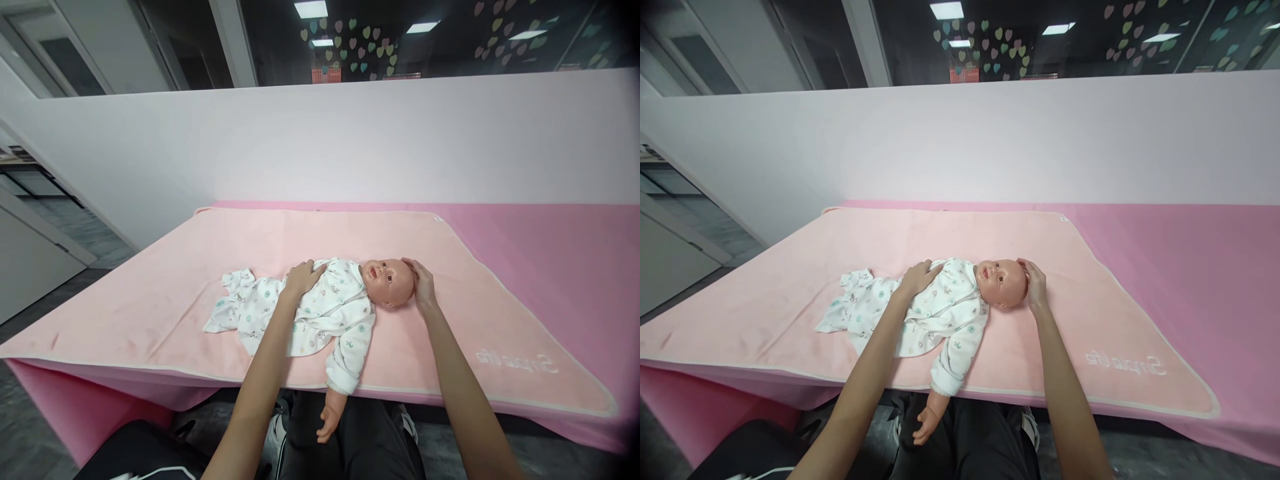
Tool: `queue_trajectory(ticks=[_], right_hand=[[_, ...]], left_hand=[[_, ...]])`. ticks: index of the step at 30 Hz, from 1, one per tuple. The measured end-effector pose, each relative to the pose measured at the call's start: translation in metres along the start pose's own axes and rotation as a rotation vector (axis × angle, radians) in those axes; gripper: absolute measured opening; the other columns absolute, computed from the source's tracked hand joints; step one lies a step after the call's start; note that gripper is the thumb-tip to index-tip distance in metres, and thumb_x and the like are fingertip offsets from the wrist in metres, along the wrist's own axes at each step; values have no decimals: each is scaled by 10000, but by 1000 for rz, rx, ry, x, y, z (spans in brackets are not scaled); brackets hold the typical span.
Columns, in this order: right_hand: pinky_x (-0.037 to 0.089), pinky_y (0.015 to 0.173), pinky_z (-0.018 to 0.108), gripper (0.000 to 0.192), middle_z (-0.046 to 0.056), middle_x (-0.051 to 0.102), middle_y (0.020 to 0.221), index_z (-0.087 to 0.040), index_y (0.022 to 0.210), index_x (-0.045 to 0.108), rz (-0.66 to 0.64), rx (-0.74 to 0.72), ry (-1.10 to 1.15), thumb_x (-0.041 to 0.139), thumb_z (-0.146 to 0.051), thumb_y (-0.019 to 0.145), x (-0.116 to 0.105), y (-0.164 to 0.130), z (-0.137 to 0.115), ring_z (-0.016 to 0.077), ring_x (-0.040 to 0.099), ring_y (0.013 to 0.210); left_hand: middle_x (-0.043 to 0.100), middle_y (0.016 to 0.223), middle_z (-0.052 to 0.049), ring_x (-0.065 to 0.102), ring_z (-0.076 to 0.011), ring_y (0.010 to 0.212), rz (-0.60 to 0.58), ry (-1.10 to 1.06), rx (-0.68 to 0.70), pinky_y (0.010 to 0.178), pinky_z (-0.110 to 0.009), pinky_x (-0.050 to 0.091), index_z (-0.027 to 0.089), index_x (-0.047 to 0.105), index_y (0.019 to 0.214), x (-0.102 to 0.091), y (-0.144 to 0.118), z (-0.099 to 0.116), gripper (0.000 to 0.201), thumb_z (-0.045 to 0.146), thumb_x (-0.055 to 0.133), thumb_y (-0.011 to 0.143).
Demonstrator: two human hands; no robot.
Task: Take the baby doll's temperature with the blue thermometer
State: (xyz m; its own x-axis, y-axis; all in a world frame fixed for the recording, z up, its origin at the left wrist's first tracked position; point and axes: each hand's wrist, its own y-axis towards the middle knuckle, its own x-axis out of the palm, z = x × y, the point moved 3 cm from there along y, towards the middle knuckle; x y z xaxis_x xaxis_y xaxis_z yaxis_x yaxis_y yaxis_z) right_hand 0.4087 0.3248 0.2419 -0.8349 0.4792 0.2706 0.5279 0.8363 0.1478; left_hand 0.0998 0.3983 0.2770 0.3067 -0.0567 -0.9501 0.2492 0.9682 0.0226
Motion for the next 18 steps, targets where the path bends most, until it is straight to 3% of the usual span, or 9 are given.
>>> queue_trajectory(ticks=[7,14,18], right_hand=[[430,886,344,386,51,666,977,-194,885,672,58,5,64,577,-515,694,-7,2,-2,203,596,958],[460,872,386,346,50,685,949,-203,820,667,-73,42,-22,554,-518,733,7,1,13,234,609,942],[435,918,390,389,41,668,1028,-208,911,669,-62,-13,-46,552,-533,732,1,5,15,234,586,1015]], left_hand=[[616,1056,-142,570,-301,962,6,-3,-11,764,-345,379,188,544,986,1,0,-1,635,698,203,824],[619,1040,-147,567,-300,955,13,-21,-7,761,-340,366,179,549,969,1,0,-1,613,682,226,831],[620,1034,-149,569,-301,949,13,-24,-6,756,-340,366,176,550,970,1,0,-1,612,678,228,833]])
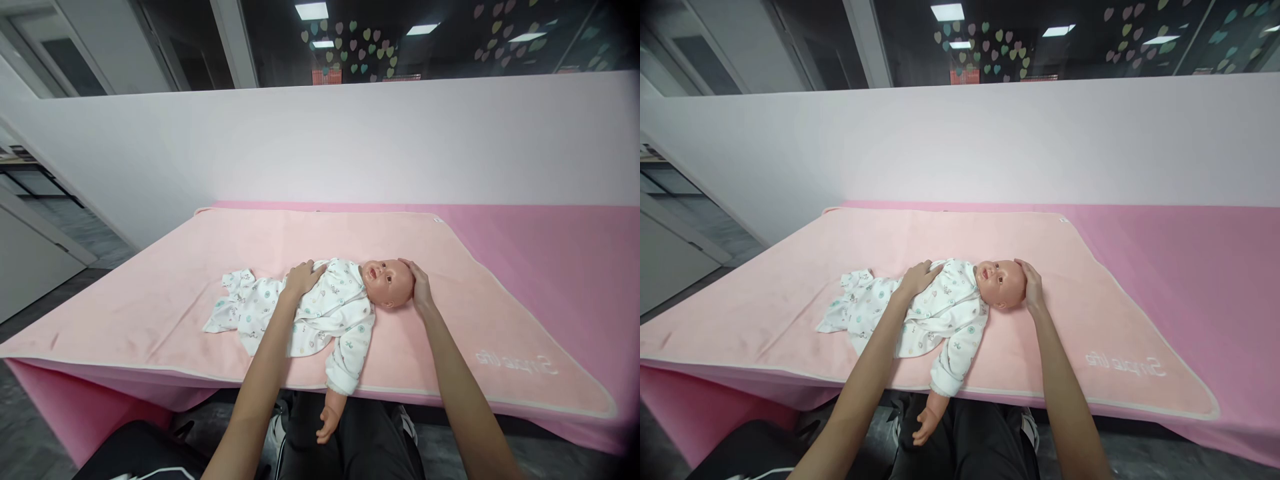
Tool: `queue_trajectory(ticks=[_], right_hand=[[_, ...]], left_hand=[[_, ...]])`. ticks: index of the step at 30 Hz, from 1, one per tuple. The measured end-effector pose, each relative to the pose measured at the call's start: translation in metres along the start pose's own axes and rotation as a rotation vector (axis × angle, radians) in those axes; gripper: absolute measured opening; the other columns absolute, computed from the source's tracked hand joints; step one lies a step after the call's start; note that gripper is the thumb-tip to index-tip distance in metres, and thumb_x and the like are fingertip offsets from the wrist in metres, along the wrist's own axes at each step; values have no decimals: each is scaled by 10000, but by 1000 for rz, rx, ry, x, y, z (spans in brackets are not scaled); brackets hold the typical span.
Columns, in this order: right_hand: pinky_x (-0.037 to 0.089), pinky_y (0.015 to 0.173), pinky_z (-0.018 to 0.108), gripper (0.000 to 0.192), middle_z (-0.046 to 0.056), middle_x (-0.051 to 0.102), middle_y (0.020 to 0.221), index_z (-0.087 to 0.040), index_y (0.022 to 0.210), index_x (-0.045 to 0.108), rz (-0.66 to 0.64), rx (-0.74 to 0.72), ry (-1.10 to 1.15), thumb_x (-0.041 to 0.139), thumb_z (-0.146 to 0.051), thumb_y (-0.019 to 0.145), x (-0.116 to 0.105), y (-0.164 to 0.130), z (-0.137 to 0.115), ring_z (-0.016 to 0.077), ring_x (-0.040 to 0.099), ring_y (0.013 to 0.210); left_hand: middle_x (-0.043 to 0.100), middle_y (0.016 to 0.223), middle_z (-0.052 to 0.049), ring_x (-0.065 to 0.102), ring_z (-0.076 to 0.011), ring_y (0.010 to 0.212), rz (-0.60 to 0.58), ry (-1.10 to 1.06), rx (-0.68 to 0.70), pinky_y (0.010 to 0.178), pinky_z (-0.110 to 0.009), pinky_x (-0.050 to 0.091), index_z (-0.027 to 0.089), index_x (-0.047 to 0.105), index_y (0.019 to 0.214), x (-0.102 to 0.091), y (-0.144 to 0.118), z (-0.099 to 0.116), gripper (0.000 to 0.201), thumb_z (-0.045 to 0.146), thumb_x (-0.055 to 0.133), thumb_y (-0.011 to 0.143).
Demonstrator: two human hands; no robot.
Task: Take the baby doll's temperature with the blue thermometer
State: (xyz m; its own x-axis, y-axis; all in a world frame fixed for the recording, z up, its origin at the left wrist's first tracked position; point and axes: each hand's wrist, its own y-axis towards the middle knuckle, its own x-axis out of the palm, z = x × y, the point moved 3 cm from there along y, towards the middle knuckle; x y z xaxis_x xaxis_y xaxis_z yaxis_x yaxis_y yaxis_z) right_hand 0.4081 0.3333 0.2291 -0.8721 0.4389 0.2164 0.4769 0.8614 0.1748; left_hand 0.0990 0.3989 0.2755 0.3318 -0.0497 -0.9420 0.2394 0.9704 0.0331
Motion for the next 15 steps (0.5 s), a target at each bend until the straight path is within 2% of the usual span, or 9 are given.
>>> queue_trajectory(ticks=[7,13,15], right_hand=[[418,930,362,437,63,665,1021,-198,941,660,70,25,110,553,-561,722,-7,0,-8,214,590,1016],[452,903,400,341,44,673,983,-218,846,667,-17,56,61,539,-517,746,9,-7,-5,233,595,989],[459,900,396,300,37,673,984,-232,822,664,-8,80,70,542,-498,753,10,-8,-6,229,601,976]], left_hand=[[616,1055,-153,571,-307,960,-4,10,0,763,-349,375,174,550,978,-1,0,1,607,670,229,837],[623,1036,-148,574,-308,958,-6,0,-7,780,-360,380,175,552,965,-1,-1,2,613,676,224,834],[622,1036,-147,573,-307,960,-7,0,-7,786,-362,379,177,552,968,-1,-1,2,615,678,222,833]])
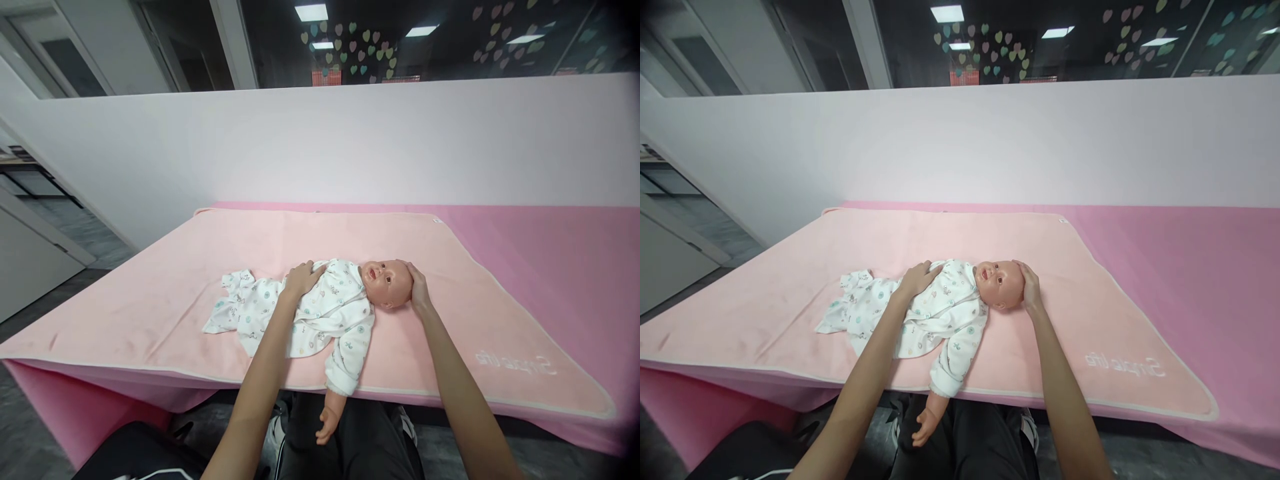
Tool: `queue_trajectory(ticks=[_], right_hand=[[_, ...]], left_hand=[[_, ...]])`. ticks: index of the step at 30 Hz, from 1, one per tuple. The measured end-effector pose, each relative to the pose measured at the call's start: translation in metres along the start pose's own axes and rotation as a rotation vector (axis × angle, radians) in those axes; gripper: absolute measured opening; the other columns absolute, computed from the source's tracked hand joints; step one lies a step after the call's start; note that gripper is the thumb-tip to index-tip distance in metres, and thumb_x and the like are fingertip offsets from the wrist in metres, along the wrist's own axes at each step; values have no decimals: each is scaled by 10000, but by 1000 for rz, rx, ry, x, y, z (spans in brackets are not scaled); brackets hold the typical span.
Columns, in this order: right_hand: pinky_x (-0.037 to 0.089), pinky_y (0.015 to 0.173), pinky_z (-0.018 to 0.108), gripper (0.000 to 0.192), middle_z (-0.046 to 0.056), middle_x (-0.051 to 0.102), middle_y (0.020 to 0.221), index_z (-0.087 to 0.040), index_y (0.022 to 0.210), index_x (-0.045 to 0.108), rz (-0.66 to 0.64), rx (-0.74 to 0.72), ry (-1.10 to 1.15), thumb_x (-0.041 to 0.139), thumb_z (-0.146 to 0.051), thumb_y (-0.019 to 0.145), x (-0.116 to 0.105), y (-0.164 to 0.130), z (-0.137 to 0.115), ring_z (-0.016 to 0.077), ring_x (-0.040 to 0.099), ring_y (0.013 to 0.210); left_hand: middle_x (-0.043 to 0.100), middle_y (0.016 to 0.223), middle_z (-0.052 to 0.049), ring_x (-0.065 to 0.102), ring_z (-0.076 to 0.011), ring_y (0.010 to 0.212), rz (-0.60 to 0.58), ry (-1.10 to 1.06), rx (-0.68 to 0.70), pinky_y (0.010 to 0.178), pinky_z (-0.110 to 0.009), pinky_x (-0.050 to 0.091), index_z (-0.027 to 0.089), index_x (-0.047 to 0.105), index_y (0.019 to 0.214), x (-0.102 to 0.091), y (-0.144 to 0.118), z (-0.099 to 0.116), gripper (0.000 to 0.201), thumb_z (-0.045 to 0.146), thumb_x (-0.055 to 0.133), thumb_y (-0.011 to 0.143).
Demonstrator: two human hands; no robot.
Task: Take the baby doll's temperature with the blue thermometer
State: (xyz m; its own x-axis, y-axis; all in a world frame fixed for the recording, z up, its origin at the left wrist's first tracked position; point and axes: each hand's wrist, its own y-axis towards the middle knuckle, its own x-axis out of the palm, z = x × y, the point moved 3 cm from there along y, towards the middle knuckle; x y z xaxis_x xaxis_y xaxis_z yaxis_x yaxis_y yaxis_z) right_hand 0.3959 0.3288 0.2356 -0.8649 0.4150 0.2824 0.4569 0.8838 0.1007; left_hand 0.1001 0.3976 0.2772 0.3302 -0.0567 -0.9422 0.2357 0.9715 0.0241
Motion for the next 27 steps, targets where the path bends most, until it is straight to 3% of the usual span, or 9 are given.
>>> queue_trajectory(ticks=[10,20,27], right_hand=[[409,941,385,488,76,654,1049,-189,995,639,92,-40,84,519,-587,740,-20,6,-10,220,585,1022],[388,984,428,305,27,660,1038,-270,865,669,7,-142,-127,552,-521,736,-6,3,-4,242,562,1051],[410,927,411,455,86,651,1044,-193,985,632,61,-127,-40,535,-559,732,-12,-1,-18,236,578,1031]], left_hand=[[622,1010,-135,570,-303,951,6,7,7,782,-364,380,183,543,944,1,1,-1,606,678,211,832],[614,1043,-141,563,-305,975,-1,-9,1,789,-360,377,181,543,947,-1,-1,1,593,671,230,835],[619,1038,-145,566,-302,980,-2,-18,-10,794,-356,377,179,546,948,0,0,-1,592,672,240,833]])
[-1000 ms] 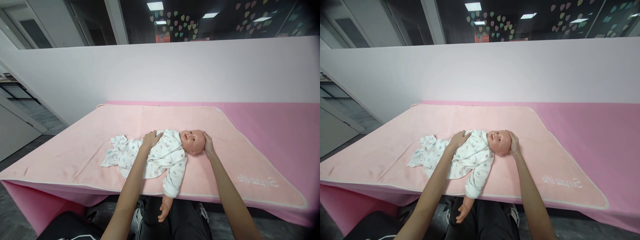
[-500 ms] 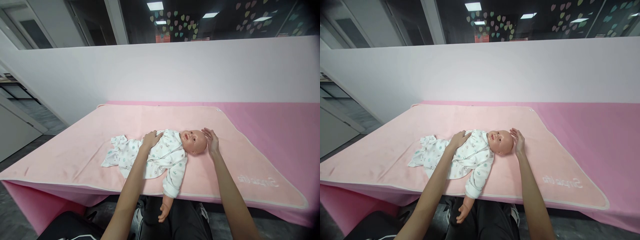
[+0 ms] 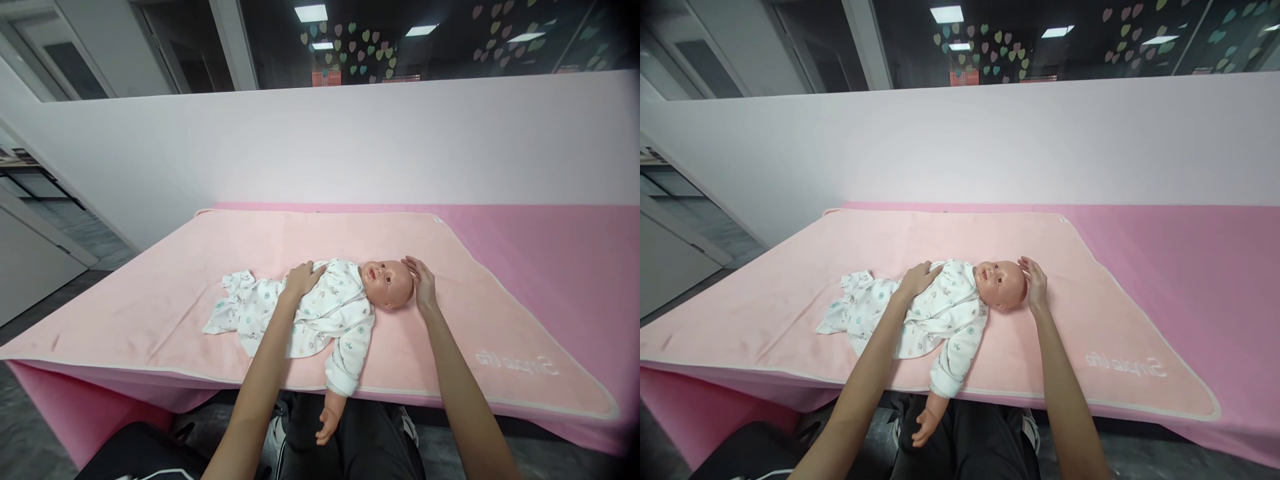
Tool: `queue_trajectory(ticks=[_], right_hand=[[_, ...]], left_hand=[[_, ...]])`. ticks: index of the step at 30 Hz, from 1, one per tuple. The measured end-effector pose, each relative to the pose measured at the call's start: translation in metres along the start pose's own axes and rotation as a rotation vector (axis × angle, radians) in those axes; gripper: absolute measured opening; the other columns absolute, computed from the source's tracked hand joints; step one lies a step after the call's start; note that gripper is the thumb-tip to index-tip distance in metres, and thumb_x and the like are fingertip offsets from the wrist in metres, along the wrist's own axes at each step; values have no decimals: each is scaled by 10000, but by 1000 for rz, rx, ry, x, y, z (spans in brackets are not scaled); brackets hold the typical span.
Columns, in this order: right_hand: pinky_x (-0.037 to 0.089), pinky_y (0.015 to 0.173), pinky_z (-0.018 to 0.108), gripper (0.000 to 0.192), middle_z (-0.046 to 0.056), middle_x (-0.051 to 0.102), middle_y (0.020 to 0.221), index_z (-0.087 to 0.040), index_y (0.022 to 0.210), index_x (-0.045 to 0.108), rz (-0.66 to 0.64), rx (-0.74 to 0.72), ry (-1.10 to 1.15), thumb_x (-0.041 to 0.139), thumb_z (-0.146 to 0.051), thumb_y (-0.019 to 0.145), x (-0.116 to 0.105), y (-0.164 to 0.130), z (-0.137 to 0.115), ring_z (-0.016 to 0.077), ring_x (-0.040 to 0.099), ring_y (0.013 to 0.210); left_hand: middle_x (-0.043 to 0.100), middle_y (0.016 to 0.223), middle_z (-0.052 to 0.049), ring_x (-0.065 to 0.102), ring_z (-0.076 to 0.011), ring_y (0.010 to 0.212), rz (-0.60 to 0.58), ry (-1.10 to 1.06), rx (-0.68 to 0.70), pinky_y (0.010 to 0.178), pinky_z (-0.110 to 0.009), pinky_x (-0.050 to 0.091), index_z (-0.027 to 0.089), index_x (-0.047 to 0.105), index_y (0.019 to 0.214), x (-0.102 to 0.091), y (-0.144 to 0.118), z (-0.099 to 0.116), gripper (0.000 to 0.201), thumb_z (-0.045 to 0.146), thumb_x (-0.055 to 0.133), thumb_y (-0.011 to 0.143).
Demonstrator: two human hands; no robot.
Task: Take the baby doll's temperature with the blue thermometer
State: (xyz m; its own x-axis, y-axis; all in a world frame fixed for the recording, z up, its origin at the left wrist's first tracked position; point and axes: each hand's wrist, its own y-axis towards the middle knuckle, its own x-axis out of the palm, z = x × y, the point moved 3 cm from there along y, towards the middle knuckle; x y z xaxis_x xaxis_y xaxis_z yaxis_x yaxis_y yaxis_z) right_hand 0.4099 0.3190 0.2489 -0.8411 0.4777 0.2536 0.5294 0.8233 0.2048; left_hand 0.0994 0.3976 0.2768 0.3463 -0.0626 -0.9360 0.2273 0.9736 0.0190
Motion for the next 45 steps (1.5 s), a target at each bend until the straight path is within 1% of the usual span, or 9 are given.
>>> queue_trajectory(ticks=[9,19,24,28,31,34,38,41,45], right_hand=[[432,907,387,328,59,676,984,-199,847,664,-29,38,-36,574,-487,719,12,-2,10,230,594,968],[424,893,379,488,79,653,1052,-194,1006,633,54,-49,-4,529,-579,725,0,1,1,222,580,1011],[398,946,391,424,60,666,1035,-195,926,666,-70,-54,-73,558,-554,727,10,-1,8,229,573,1017],[390,960,387,400,55,658,1056,-200,930,671,-89,-54,-101,559,-532,738,11,-1,9,229,563,1034],[394,952,383,416,69,649,1067,-193,952,663,-28,-88,-119,547,-536,749,6,0,4,224,558,1043],[403,937,396,455,77,641,1080,-191,982,651,46,-122,-138,511,-567,767,2,-1,-1,223,562,1035],[389,954,396,447,70,639,1094,-202,990,652,26,-153,-211,525,-566,764,6,-5,-4,229,557,1050],[393,952,389,422,65,640,1104,-213,986,657,-77,-117,-282,519,-551,777,12,-10,-4,237,553,1056],[392,951,405,389,83,630,1090,-208,1016,637,39,-305,-452,471,-499,818,13,-21,-16,241,549,1046]], left_hand=[[624,1029,-136,571,-294,971,9,17,14,799,-353,379,180,538,957,2,2,-1,600,676,223,835],[623,1035,-149,567,-302,979,12,7,21,794,-357,380,180,552,961,2,3,-2,600,673,234,834],[621,1071,-119,558,-282,1010,9,-27,19,834,-354,388,198,567,1020,2,3,-2,529,618,293,853],[554,1224,-84,495,-237,1140,156,-178,122,950,-339,355,217,532,1159,-10,-2,8,387,439,430,858],[571,1196,-58,511,-198,1120,283,-419,226,944,-306,374,217,543,1134,-21,-14,29,324,350,426,863],[636,1000,-56,581,-188,937,214,-572,291,817,-293,433,197,581,1044,-21,-29,55,310,396,436,854],[621,941,-57,567,-209,853,22,-368,405,758,-309,426,214,622,952,-4,-44,78,348,477,614,724],[608,858,-47,552,-203,816,19,-301,473,744,-307,401,219,635,920,5,-42,78,306,469,589,750],[576,699,-11,520,-153,682,36,-650,387,654,-270,380,181,624,817,7,-22,59,326,475,482,817]])
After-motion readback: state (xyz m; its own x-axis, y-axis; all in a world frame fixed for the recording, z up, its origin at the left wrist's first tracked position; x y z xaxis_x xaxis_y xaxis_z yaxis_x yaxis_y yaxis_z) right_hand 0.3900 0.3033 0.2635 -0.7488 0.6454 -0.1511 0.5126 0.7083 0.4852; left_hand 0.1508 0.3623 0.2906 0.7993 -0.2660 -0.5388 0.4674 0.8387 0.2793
